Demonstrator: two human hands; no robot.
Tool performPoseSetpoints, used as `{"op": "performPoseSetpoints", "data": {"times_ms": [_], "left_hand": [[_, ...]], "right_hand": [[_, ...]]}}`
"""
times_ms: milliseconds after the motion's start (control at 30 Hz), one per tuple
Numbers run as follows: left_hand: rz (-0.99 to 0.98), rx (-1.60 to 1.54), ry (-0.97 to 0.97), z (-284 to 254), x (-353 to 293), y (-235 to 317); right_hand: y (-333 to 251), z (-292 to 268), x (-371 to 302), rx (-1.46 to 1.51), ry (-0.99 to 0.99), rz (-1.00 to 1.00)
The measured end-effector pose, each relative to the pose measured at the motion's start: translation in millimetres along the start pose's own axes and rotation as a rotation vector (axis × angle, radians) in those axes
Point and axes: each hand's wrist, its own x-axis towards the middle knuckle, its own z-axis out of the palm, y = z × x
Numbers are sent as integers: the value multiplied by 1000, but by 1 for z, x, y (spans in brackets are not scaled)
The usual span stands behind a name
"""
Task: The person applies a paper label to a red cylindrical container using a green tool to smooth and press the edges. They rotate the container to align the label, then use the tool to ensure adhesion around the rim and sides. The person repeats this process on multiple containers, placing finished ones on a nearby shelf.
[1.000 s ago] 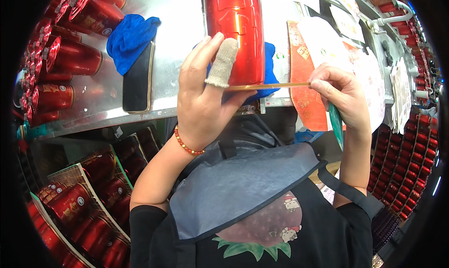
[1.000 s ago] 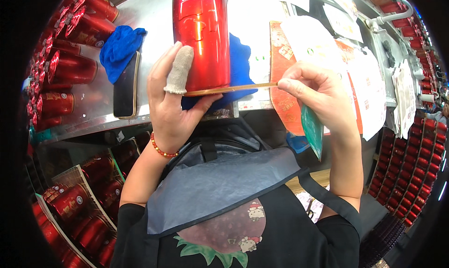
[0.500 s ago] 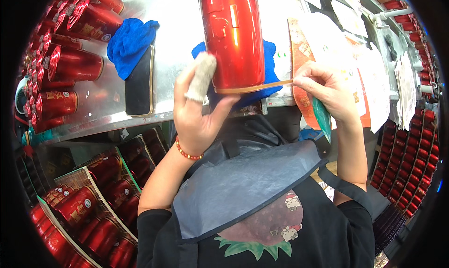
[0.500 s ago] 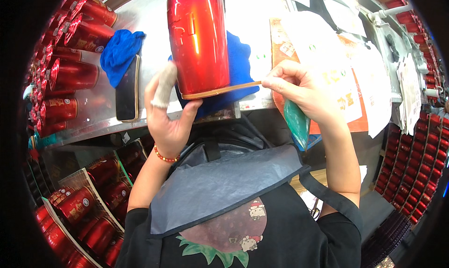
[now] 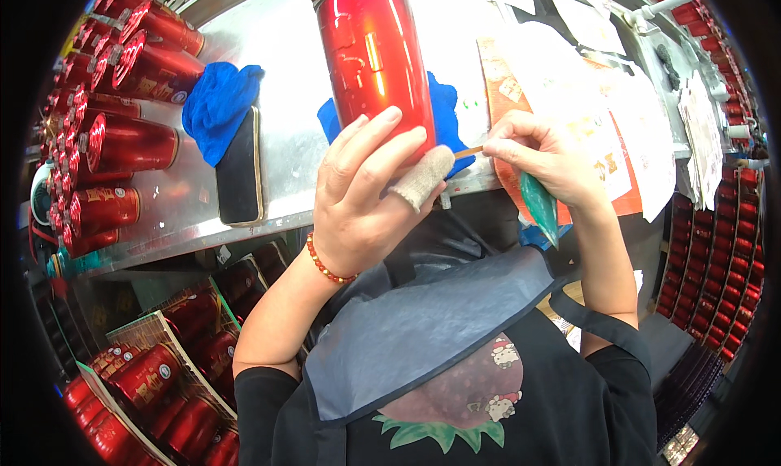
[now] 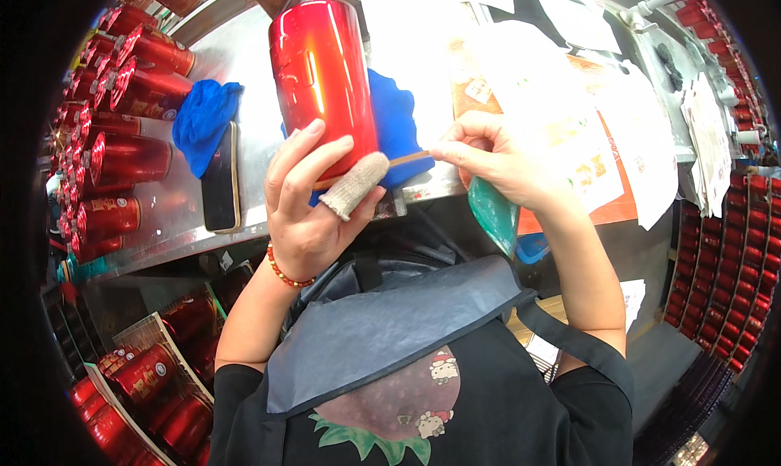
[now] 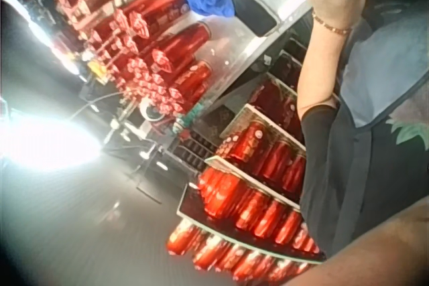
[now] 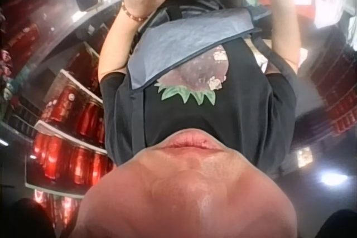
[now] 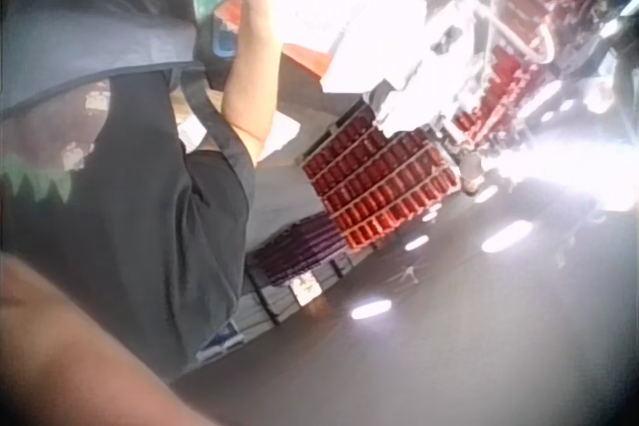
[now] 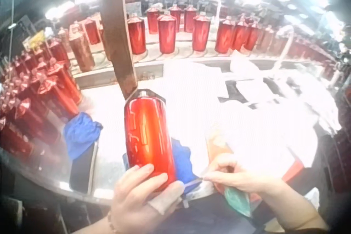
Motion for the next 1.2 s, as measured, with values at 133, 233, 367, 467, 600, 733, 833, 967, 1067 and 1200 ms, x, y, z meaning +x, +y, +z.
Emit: {"op": "performPoseSetpoints", "data": {"times_ms": [133,233,367,467,600,733,833,967,1067,1200], "left_hand": [[-179,11,16,-1,5,-8],[-219,-43,63,0,3,-13],[-377,-242,152,6,-16,-13],[-609,-480,230,13,-36,-8],[-277,-216,135,18,-76,-22],[-74,-63,132,-8,-65,-16],[41,-25,105,-11,-55,-21],[131,6,98,-13,-34,-17],[118,33,95,-18,-21,-8],[9,28,121,-23,-30,-10]], "right_hand": [[-8,5,-1,-82,18,31],[-13,8,-2,-101,12,9],[1,15,13,-157,-48,-164],[-7,24,21,-256,-26,-315],[21,25,24,-209,33,-312],[12,29,23,-181,22,-319],[11,30,24,-192,51,-356],[10,37,23,-204,76,-388],[9,40,21,-185,75,-377],[7,43,19,-183,79,-381]]}}
